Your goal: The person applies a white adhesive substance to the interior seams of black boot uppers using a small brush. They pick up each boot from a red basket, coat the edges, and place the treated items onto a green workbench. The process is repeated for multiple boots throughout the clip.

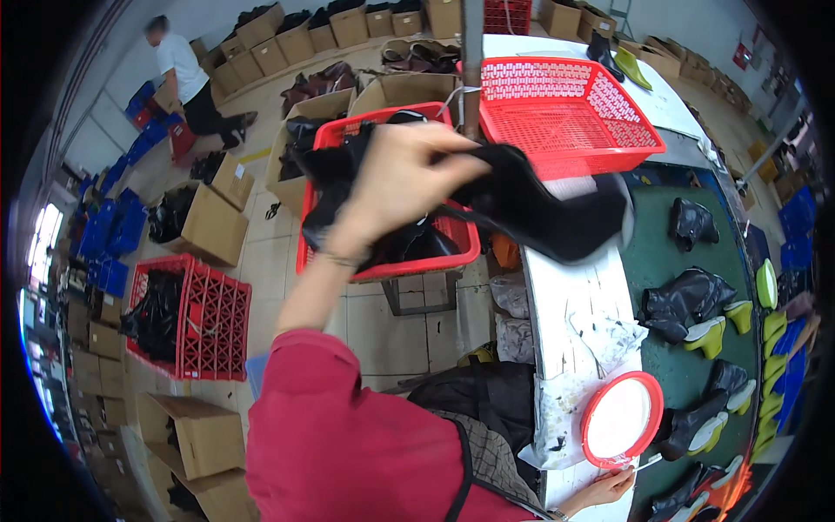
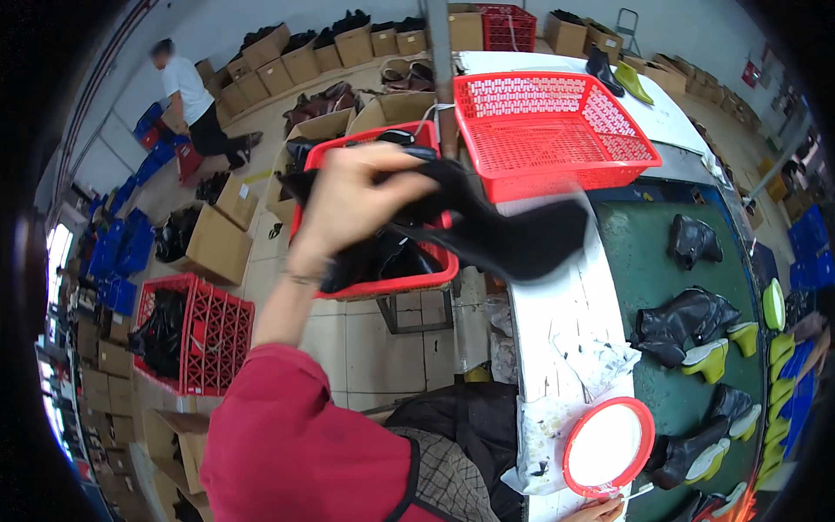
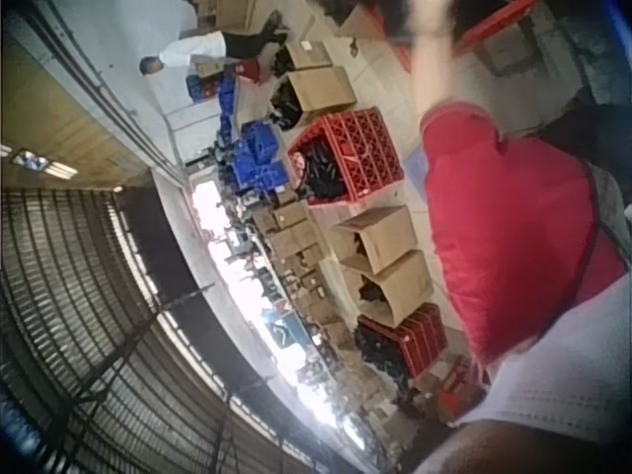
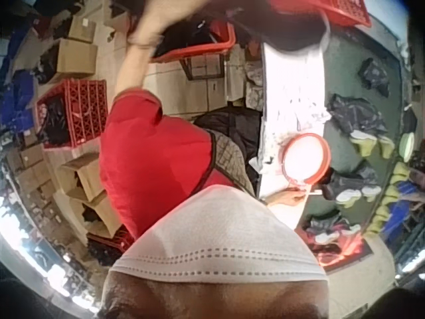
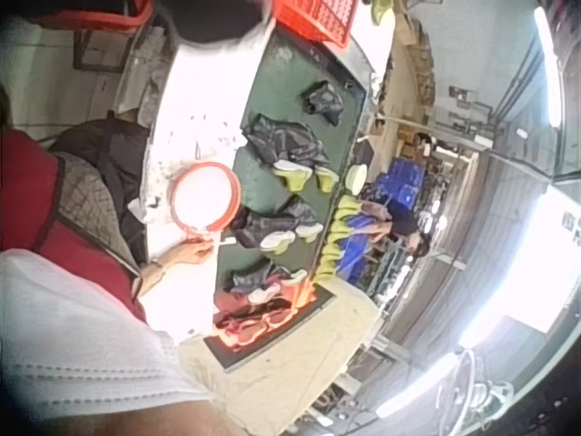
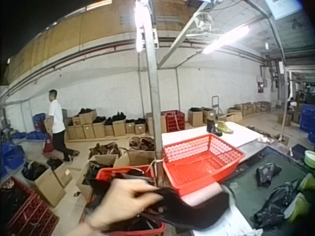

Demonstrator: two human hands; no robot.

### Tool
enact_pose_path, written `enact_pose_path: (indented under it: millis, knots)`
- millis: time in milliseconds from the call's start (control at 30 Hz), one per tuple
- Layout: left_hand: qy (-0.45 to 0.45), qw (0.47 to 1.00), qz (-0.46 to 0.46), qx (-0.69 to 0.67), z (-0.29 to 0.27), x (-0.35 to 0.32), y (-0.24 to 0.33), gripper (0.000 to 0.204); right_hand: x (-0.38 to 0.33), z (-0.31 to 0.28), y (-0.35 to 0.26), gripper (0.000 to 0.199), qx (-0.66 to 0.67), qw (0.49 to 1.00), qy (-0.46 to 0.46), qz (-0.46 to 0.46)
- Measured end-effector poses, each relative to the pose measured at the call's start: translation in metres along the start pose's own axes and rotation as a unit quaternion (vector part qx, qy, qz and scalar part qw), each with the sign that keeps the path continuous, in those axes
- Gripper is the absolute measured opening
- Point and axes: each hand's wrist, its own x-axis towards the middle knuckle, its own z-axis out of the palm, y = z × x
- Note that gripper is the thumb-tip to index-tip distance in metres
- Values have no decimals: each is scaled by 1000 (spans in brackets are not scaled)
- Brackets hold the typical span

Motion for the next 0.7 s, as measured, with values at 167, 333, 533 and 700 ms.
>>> enact_pose_path:
  millis: [167, 333, 533, 700]
  knots:
    - [62, 967, 209, 129, 167, -32, 24, 11, 11, -7, 21, 33, 19, 999, -31, -23]
    - [-287, 950, 87, 88, 280, -90, 16, 47, 7, -3, 18, 33, 38, 999, -12, -13]
    - [-212, 963, 158, 54, 312, -53, 22, 120, 2, -6, -1, 34, -4, 1000, -21, -2]
    - [-362, 924, 121, -7, 340, -21, 21, 87, 16, -28, 32, 29, 123, 989, -53, 63]
